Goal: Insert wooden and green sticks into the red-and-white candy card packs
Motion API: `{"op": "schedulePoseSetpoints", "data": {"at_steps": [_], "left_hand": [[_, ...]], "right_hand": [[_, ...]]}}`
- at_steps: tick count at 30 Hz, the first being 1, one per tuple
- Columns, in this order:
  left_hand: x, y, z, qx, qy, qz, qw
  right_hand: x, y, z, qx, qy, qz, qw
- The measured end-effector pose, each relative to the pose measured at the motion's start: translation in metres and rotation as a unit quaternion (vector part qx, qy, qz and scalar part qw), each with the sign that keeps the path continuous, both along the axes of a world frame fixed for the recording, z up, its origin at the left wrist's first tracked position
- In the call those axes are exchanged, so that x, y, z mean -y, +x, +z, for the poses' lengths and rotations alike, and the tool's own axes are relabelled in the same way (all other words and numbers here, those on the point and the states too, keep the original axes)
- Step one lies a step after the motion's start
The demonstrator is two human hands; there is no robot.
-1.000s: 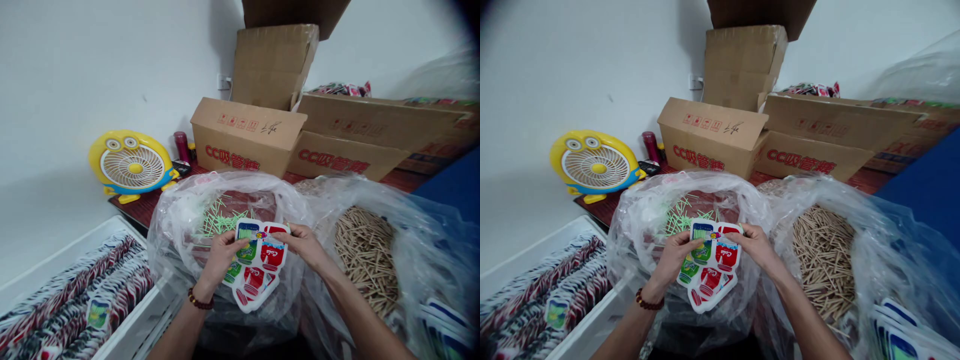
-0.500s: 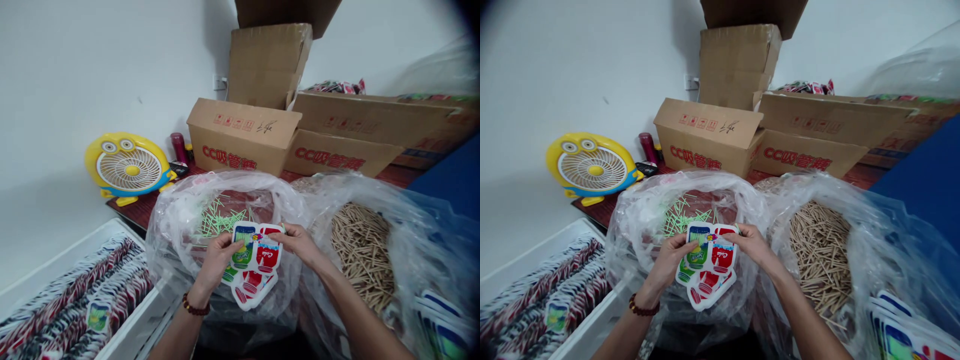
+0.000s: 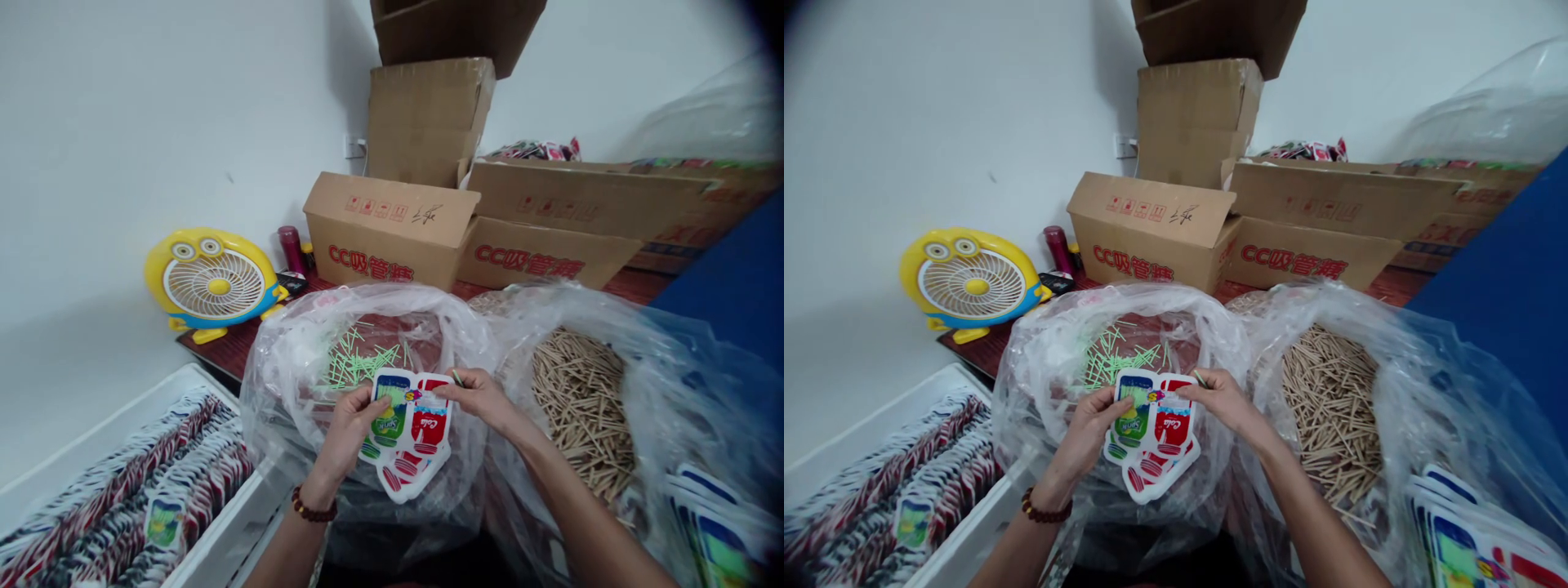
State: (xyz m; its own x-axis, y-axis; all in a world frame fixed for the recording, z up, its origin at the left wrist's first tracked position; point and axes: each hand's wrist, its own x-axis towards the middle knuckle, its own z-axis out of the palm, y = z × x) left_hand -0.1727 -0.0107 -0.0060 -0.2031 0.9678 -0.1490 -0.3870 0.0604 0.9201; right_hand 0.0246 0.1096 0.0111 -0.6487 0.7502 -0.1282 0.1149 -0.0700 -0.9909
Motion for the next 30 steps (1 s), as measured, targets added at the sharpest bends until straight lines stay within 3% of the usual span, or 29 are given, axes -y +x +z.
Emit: {"op": "schedulePoseSetpoints", "data": {"at_steps": [7,12,15,19,21,26,30], "left_hand": [[0.003,0.013,0.002,0.026,0.019,-0.042,0.999],[0.003,0.016,-0.002,0.036,-0.009,-0.031,0.999],[0.003,0.016,-0.002,0.047,-0.015,-0.029,0.998],[0.004,0.016,-0.002,0.051,-0.029,-0.027,0.998],[0.004,0.016,-0.004,0.047,-0.032,-0.029,0.998],[0.004,0.015,-0.010,0.044,-0.039,-0.022,0.998],[0.006,0.013,-0.013,0.049,-0.029,-0.027,0.998]], "right_hand": [[0.004,0.001,-0.001,-0.029,-0.017,-0.006,0.999],[0.006,0.005,-0.004,-0.002,0.020,-0.005,1.000],[0.008,0.008,0.005,0.024,0.074,-0.023,0.997],[0.013,0.010,0.029,0.033,0.132,-0.117,0.984],[0.014,0.007,0.041,0.039,0.168,-0.132,0.976],[0.011,-0.009,0.051,0.037,0.343,-0.083,0.935],[0.006,-0.023,0.047,0.049,0.354,-0.032,0.933]]}}
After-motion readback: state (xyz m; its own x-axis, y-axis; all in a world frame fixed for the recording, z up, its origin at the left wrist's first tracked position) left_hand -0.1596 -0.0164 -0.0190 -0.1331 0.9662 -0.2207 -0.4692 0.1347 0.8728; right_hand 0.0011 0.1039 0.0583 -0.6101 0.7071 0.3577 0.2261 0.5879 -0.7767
